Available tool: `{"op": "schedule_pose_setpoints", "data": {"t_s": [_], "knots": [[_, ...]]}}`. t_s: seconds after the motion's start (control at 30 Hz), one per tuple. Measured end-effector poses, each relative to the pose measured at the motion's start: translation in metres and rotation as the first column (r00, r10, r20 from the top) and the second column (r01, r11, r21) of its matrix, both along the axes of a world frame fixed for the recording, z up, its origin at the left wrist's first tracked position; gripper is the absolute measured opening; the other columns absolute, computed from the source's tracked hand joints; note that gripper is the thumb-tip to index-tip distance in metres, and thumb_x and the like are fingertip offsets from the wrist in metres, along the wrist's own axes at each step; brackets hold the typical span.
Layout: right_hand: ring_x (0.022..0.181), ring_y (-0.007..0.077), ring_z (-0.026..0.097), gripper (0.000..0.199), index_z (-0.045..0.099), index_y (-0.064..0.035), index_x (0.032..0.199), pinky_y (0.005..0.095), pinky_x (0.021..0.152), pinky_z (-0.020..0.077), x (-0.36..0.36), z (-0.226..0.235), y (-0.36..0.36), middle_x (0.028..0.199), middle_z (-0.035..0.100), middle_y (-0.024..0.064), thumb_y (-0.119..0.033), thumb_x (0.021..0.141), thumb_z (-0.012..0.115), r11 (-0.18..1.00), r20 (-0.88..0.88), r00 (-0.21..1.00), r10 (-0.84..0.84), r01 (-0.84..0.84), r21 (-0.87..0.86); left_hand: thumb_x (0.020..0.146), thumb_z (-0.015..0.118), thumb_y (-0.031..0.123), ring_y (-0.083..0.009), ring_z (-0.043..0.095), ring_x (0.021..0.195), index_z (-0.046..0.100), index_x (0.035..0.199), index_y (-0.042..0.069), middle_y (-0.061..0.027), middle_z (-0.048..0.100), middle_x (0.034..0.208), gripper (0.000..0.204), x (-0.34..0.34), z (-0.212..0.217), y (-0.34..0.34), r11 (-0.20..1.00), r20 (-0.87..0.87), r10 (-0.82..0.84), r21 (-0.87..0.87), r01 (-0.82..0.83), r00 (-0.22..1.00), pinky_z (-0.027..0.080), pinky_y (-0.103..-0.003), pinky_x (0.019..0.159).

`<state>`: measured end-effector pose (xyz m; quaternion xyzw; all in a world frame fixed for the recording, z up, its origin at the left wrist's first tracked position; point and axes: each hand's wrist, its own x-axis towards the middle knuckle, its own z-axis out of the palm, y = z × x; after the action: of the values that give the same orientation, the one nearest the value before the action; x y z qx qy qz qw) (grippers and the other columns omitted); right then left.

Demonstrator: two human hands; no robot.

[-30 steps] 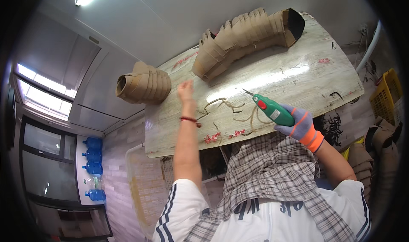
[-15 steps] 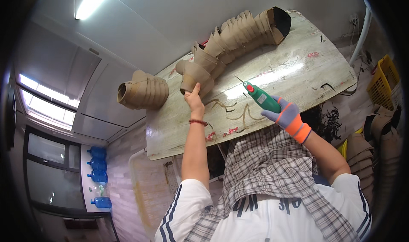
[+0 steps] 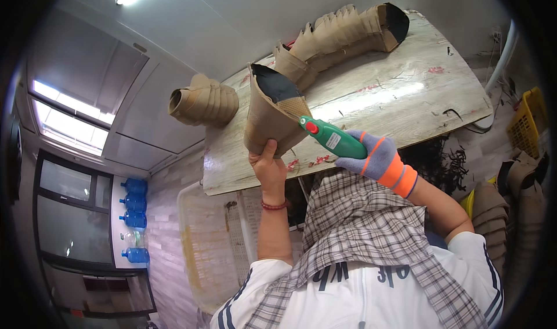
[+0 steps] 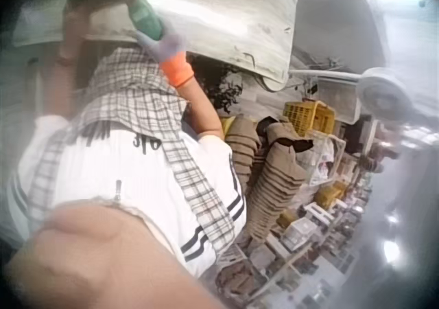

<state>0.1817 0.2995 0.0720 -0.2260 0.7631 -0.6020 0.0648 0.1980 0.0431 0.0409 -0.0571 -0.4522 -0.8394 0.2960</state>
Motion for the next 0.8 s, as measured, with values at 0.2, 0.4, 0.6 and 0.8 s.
{"op": "schedule_pose_setpoints", "data": {"t_s": [0.2, 0.4, 0.6, 0.8], "knots": [[0.072, 0.0065, 0.063, 0.057, 0.059, 0.0006, 0.123, 0.0226, 0.065, 0.0532, 0.003, 0.003, 0.009, 0.086, 0.07, 0.005, -0.023, 0.077, 0.083, 0.993, 0.096, 0.995, -0.041, 0.051, -0.11, 0.085, 0.069, -0.003, -0.0131, 0.063, 0.098, 0.069, 0.111, 0.001, -0.0048, 0.069, 0.109, 0.026, -0.006, -0.006, 0.03, 0.993, 0.045, 0.072, -0.094, -0.068, 0.996, 0.047, -0.027, 0.09], [0.065, 0.0046, 0.057, 0.054, 0.06, 0.0018, 0.12, 0.0209, 0.058, 0.0481, -0.002, 0.009, 0.014, 0.08, 0.066, 0.0022, -0.026, 0.078, 0.082, 0.982, 0.207, 0.975, -0.078, 0.111, -0.155, 0.085, 0.07, -0.001, -0.0147, 0.065, 0.086, 0.069, 0.101, -0.003, -0.0074, 0.072, 0.097, 0.016, 0.001, -0.026, 0.037, 0.769, 0.045, 0.248, -0.616, -0.168, 0.968, 0.05, -0.029, 0.077], [0.058, 0.0058, 0.056, 0.045, 0.063, 0.0027, 0.108, 0.0204, 0.052, 0.0451, -0.011, 0.026, 0.019, 0.073, 0.062, 0.0016, -0.027, 0.079, 0.081, 0.976, 0.308, 0.949, -0.067, 0.126, -0.177, 0.082, 0.067, -0.005, -0.0291, 0.068, 0.086, 0.067, 0.103, -0.005, -0.0151, 0.071, 0.098, 0.021, 0.001, -0.038, 0.029, 0.517, -0.103, 0.16, -0.838, -0.173, 0.982, 0.052, -0.035, 0.074], [0.052, 0.0091, 0.057, 0.034, 0.063, 0.0022, 0.103, 0.0236, 0.051, 0.0468, -0.021, 0.032, 0.022, 0.067, 0.06, 0.0021, -0.022, 0.083, 0.075, 0.977, 0.339, 0.937, -0.086, 0.146, -0.157, 0.082, 0.065, -0.006, -0.0304, 0.068, 0.091, 0.066, 0.105, -0.006, -0.0167, 0.069, 0.103, 0.023, 0.005, -0.041, 0.022, 0.421, -0.162, 0.056, -0.891, -0.17, 0.985, 0.053, -0.038, 0.078]]}}
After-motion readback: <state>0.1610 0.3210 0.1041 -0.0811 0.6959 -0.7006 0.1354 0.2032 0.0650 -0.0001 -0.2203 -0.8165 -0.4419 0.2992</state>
